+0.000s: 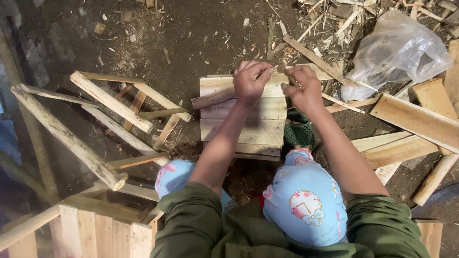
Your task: The person sits on the ground assembling small wooden stool frames. They pick up wooden sticks and slats, position them on a stool seat, hammer nails to attach the parts, and fit crossbars between the legs, handling scrap pieces aside as they work.
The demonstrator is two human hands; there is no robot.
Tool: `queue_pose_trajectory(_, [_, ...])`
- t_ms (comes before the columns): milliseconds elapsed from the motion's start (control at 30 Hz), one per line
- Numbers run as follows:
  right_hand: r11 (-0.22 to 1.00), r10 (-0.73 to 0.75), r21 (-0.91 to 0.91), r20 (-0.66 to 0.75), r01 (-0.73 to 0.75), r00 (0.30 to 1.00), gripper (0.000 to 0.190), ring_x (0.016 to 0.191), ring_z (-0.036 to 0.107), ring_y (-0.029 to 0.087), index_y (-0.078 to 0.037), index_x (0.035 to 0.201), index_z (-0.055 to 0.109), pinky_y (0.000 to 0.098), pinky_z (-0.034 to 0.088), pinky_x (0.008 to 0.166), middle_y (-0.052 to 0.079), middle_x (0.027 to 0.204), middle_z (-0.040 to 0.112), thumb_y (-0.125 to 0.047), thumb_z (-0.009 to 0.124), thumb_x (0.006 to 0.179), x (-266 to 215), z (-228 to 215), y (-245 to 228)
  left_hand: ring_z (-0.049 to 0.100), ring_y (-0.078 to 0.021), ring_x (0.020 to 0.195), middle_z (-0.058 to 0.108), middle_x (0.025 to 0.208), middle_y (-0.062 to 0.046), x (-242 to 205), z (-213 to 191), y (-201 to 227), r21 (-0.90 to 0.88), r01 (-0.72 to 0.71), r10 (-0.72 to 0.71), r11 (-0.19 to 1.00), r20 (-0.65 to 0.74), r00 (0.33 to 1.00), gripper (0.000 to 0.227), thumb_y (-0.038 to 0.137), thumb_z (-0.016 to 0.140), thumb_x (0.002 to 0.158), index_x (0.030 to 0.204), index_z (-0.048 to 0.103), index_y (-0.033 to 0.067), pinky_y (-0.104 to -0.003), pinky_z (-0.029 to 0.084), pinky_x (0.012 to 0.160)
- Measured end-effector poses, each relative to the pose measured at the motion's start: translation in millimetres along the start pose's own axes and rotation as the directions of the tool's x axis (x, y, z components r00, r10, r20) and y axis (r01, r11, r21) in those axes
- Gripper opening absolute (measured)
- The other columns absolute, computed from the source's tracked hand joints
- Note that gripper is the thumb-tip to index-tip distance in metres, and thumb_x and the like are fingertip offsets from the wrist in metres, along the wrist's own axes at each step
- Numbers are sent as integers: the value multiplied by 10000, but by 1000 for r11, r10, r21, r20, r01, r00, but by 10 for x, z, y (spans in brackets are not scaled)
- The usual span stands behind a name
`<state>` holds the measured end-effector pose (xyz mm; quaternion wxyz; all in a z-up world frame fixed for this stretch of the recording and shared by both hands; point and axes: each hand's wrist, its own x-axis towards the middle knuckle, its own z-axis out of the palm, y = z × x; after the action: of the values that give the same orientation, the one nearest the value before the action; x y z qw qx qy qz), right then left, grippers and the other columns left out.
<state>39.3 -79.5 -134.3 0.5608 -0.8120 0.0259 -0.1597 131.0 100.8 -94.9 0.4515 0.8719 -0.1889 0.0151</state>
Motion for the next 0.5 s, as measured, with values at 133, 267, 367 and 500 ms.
queue_pose_trajectory(133, [998, -48, -37, -3, 48, 999, 323, 1030, 634, 446, -56, 1123, 774, 540, 485, 929, 153, 1094, 657, -58, 859, 811, 4, 28, 115, 666, -187, 1003, 728, 880, 78, -12, 36, -58, 5, -31, 31, 1000, -10, 999, 54, 310, 762, 884, 937, 772, 303, -360, 453, 885])
queue_pose_trajectory(267, [986, -122, -114, -11, 120, 992, 202, 1033, 622, 377, -74, 1136, 767, 495, 451, 958, 124, 1081, 645, -61, 752, 934, 176, -8, -33, 654, -153, 999, 709, 860, 105, -30, 111, -156, 59, -74, 75, 996, -18, 997, 54, 316, 764, 867, 920, 759, 320, -337, 434, 867])
queue_pose_trajectory(367, [958, -234, -158, 46, 238, 971, 191, 1048, 642, 350, -116, 1123, 784, 481, 447, 926, 93, 1086, 687, -93, 745, 938, 320, -46, -163, 658, -177, 986, 704, 854, 83, -19, 61, -27, 86, -74, 76, 993, -25, 997, 51, 288, 754, 852, 900, 742, 304, -359, 442, 846])
queue_pose_trajectory(500, [934, -239, -246, 112, 260, 965, 208, 1070, 633, 319, -144, 1138, 783, 472, 396, 952, 71, 1098, 703, -131, 703, 947, 338, -2, -213, 652, -184, 989, 698, 864, 69, -19, 85, -85, 117, -76, 81, 990, -39, 996, 66, 312, 758, 836, 884, 721, 284, -368, 434, 834])
